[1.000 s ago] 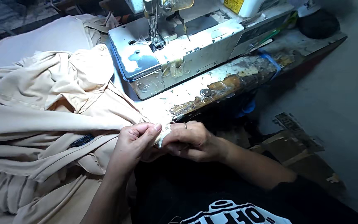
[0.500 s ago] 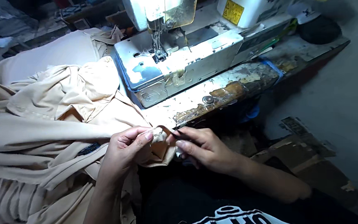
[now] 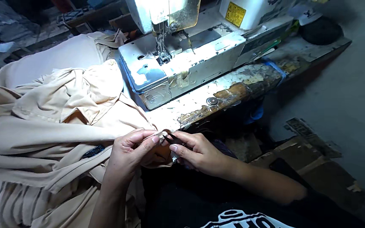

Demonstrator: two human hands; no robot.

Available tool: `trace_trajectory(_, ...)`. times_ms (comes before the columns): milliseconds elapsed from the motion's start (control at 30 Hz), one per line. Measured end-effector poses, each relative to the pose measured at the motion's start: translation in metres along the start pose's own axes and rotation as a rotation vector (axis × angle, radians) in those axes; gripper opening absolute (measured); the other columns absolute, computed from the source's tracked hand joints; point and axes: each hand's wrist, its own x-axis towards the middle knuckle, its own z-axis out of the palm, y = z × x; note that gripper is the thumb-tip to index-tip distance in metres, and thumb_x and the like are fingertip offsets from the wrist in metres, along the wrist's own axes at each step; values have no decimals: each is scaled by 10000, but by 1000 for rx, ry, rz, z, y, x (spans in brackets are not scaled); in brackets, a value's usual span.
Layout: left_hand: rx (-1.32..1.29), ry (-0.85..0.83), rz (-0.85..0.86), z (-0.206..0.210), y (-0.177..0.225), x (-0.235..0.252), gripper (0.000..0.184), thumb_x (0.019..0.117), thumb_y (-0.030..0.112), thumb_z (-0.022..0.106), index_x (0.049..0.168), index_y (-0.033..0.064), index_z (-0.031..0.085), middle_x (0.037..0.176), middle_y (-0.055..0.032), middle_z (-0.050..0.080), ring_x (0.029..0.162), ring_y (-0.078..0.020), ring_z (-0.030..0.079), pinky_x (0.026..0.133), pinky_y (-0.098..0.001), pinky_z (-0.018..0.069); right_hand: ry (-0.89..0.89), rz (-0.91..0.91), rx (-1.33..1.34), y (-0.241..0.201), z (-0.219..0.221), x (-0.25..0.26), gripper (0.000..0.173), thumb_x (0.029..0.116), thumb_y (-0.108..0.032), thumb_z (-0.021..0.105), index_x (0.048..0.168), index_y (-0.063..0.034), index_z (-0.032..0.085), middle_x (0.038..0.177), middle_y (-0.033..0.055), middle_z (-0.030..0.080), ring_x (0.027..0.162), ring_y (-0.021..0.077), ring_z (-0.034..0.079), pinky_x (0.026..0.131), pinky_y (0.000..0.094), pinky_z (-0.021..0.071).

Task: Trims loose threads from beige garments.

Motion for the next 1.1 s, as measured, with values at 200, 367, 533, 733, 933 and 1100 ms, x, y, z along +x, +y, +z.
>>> trace_trajectory(200, 16, -16, 27, 1, -1, 0, 128, 934, 161, 673, 943, 126, 795, 845, 65, 725, 750, -6, 665, 700, -157, 553, 2, 12, -20, 0, 0, 0, 267, 1077, -167, 473, 1169, 2, 657, 770, -23, 596, 565, -48, 501, 522, 111, 429)
trace_trajectory(367, 52, -31, -8, 5, 1, -2, 146, 953, 142, 642, 943, 112, 785, 829, 70, 726, 737, 5, 669, 694, -156, 561, 6, -551, 88, 3, -1, -5, 220, 1039, -98, 493, 1042, 66, 639, 856, 83, 689, 700, -14, 591, 638, 129, 480)
trace_trajectory(533, 76, -9, -26, 7, 4, -2, 140, 950, 143, 643, 926, 116, 779, 795, 75, 721, 715, 14, 663, 671, -149, 552, 192, -632, -155, 2, -9, -1, 152, 993, -91, 616, 1018, 51, 666, 847, 83, 684, 730, -3, 598, 681, 123, 498)
trace_trajectory(733, 155, 12, 12, 9, 6, -4, 125, 938, 145, 656, 925, 113, 776, 809, 86, 715, 712, 31, 647, 663, -127, 534, 356, -510, -469, 10, -3, 8, 201, 949, -152, 678, 1040, 26, 703, 867, 76, 659, 737, 40, 591, 648, 142, 493)
trace_trajectory(933, 183, 68, 34, 9, 8, -3, 130, 936, 146, 650, 915, 114, 774, 803, 84, 713, 710, 25, 653, 654, -134, 541, 192, -398, -466, 7, -1, -2, 260, 1041, -91, 493, 1085, 47, 710, 905, 123, 726, 803, 83, 669, 758, 178, 527)
trace_trajectory(1100, 169, 59, 47, 10, 9, -4, 132, 937, 150, 653, 924, 113, 779, 798, 82, 713, 695, 24, 643, 640, -131, 528, 198, -353, -456, 10, 2, 1, 253, 1040, -95, 501, 1059, 44, 711, 866, 112, 713, 794, 80, 660, 750, 181, 517)
